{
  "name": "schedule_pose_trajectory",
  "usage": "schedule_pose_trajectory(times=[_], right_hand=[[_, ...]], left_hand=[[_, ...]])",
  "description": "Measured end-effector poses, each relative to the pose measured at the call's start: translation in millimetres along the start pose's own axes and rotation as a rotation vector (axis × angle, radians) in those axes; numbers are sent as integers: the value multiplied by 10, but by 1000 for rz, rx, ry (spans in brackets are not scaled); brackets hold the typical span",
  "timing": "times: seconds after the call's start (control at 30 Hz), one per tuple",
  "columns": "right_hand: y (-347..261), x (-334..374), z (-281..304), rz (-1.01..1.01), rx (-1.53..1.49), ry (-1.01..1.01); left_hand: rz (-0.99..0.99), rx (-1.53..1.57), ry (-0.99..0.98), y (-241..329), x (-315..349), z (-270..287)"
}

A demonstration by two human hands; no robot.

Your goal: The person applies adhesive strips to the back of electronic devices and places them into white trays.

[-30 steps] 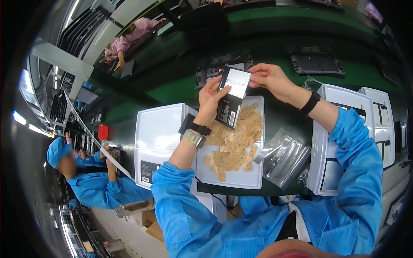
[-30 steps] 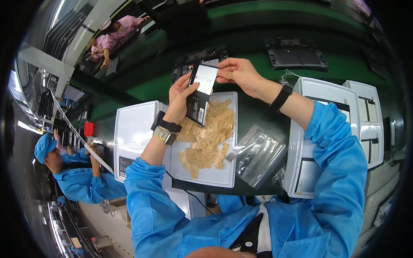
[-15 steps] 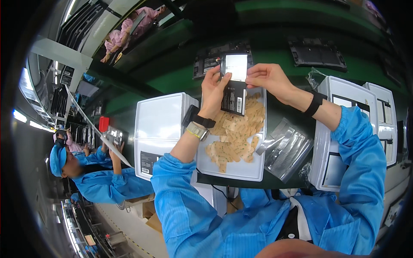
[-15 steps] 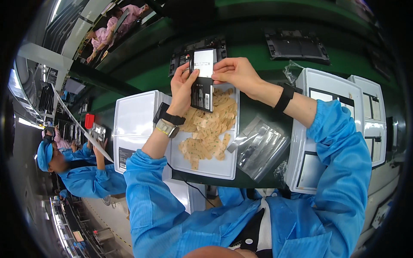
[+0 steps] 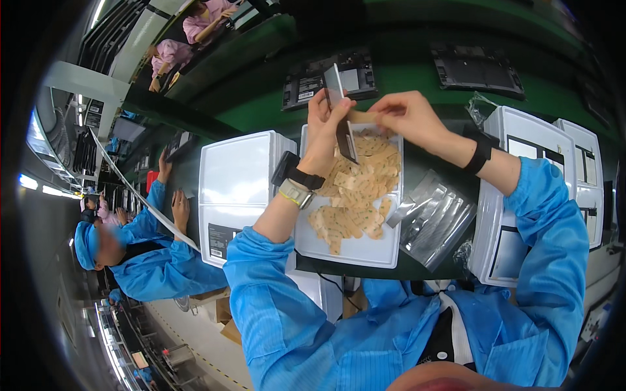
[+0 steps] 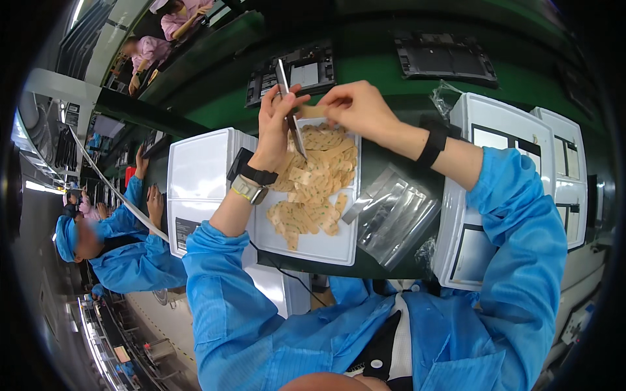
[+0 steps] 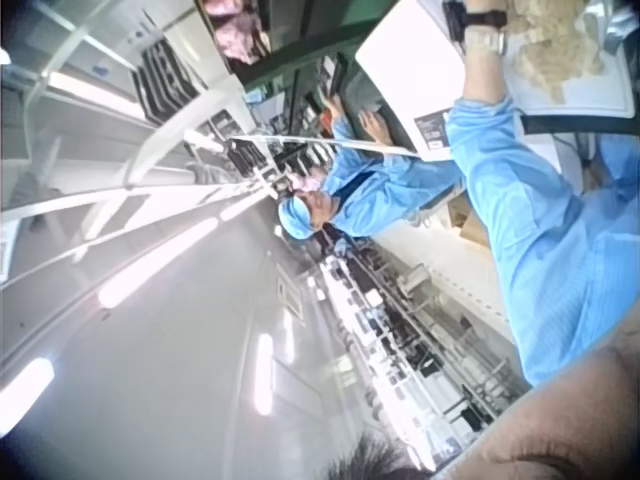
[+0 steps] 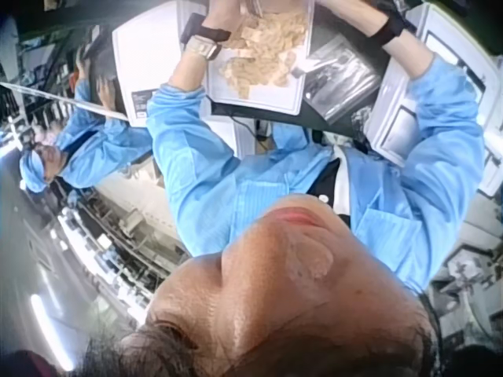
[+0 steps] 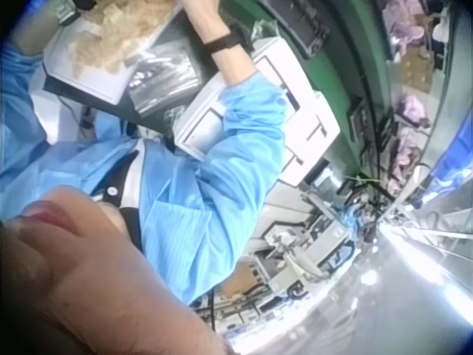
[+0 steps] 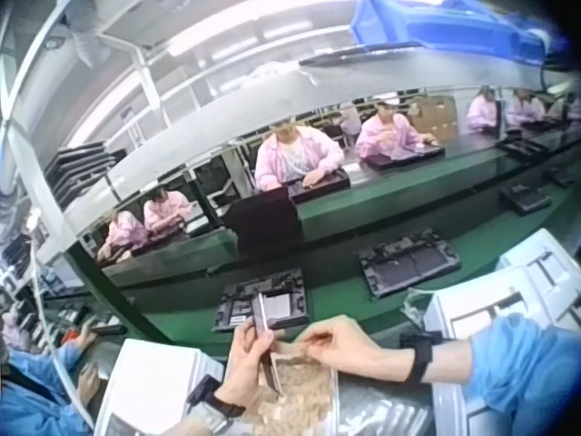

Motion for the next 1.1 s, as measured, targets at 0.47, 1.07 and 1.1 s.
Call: schedule_pose_trajectory(times=[0.47, 1.07, 1.1], right_hand=[[-111, 69, -114, 53, -217, -72], [-167, 131, -154, 255, 12, -21], [-116, 128, -169, 252, 21, -27]], left_hand=[[-28, 79, -18, 2, 62, -91], [-74, 317, 64, 323, -210, 374], [-67, 337, 94, 408, -269, 468]])
Point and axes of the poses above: each hand's wrist, its own x-axis away from the middle knuckle, its own z-axis out of the back of the hand, y = z × x, the point moved 9 cm from there along -x, towards the middle knuckle
